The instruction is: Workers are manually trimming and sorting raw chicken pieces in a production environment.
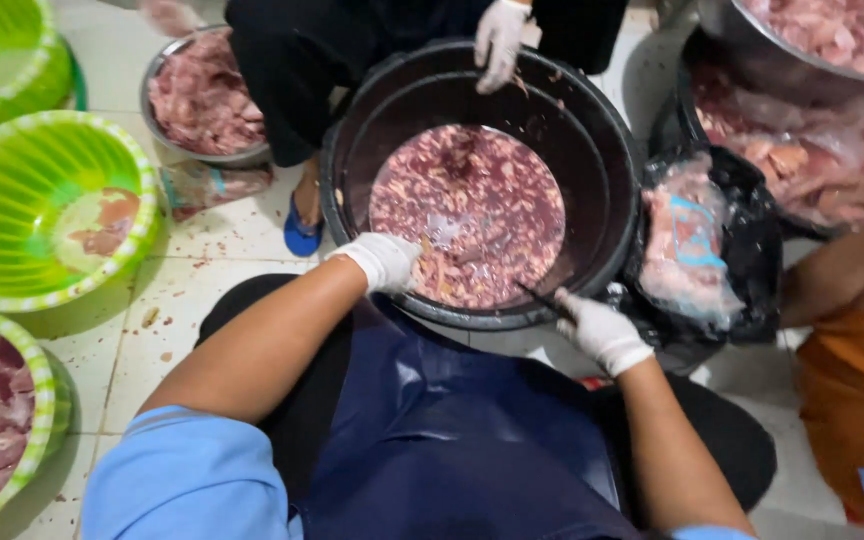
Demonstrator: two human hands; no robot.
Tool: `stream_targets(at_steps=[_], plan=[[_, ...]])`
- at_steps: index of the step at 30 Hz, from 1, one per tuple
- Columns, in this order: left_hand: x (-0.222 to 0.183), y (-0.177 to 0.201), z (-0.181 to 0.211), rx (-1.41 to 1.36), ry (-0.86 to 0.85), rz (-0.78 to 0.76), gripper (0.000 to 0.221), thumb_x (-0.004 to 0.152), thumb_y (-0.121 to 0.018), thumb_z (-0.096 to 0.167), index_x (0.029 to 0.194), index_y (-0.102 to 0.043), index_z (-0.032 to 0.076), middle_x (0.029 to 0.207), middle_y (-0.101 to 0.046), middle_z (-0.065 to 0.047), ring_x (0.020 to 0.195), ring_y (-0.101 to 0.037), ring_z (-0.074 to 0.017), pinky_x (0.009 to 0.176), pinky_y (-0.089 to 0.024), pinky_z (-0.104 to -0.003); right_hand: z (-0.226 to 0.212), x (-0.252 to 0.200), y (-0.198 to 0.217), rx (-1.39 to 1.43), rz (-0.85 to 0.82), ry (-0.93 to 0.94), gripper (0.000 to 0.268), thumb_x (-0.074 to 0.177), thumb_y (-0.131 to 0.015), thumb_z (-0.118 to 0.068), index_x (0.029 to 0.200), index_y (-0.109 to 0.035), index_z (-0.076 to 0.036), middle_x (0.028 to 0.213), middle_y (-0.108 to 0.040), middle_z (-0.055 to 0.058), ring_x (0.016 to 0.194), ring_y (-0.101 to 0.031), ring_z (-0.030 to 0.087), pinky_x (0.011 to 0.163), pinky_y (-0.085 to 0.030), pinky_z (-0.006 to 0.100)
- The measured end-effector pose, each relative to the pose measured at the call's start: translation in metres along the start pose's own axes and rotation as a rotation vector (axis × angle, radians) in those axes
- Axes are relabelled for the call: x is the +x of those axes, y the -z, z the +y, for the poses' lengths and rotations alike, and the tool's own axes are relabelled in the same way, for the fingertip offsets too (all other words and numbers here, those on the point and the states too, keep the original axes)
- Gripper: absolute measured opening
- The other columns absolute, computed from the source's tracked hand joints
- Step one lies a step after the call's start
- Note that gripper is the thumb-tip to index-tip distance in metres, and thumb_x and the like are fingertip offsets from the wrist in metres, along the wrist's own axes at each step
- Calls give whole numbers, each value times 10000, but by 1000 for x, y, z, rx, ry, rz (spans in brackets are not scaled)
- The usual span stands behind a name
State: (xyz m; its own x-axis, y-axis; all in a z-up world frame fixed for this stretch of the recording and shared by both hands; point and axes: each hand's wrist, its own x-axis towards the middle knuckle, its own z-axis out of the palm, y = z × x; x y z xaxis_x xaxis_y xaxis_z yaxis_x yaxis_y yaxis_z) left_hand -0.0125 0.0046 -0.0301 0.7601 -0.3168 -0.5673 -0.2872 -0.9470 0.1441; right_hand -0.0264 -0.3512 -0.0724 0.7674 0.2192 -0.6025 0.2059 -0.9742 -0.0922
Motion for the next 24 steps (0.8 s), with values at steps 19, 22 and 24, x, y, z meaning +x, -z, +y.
stream_targets(at_steps=[19, 22, 24], plan=[[-12, 26, 0, -3, 117, -146, 659, 810, -579, 466, 1401, -410, 227, 1339, -542, -78, 1213, -538, -278, 1000, -433, -360, 218, 98, 4, 61, 216, -504, 315, 701, -561, -334, 975, -635, -196, 1046, -677, 117, 1010, -628, 300, 932, -429, 273], [5, 20, -9, -14, 116, -123, 647, 772, -619, 485, 1329, -508, 176, 1315, -563, -90, 1193, -555, -283, 989, -437, -356, 182, 63, 33, 220, 172, -567, 548, 837, -484, -419, 1289, -620, -141, 1289, -617, 223, 1159, -606, 402, 988, -455, 394], [8, 19, -10, -9, 93, -103, 665, 767, -632, 491, 1333, -506, 165, 1318, -561, -91, 1192, -556, -281, 998, -429, -357, 169, 51, 43, 245, 171, -548, 626, 891, -402, -559, 1302, -607, -134, 1317, -601, 212, 1194, -580, 410, 1008, -428, 413]])
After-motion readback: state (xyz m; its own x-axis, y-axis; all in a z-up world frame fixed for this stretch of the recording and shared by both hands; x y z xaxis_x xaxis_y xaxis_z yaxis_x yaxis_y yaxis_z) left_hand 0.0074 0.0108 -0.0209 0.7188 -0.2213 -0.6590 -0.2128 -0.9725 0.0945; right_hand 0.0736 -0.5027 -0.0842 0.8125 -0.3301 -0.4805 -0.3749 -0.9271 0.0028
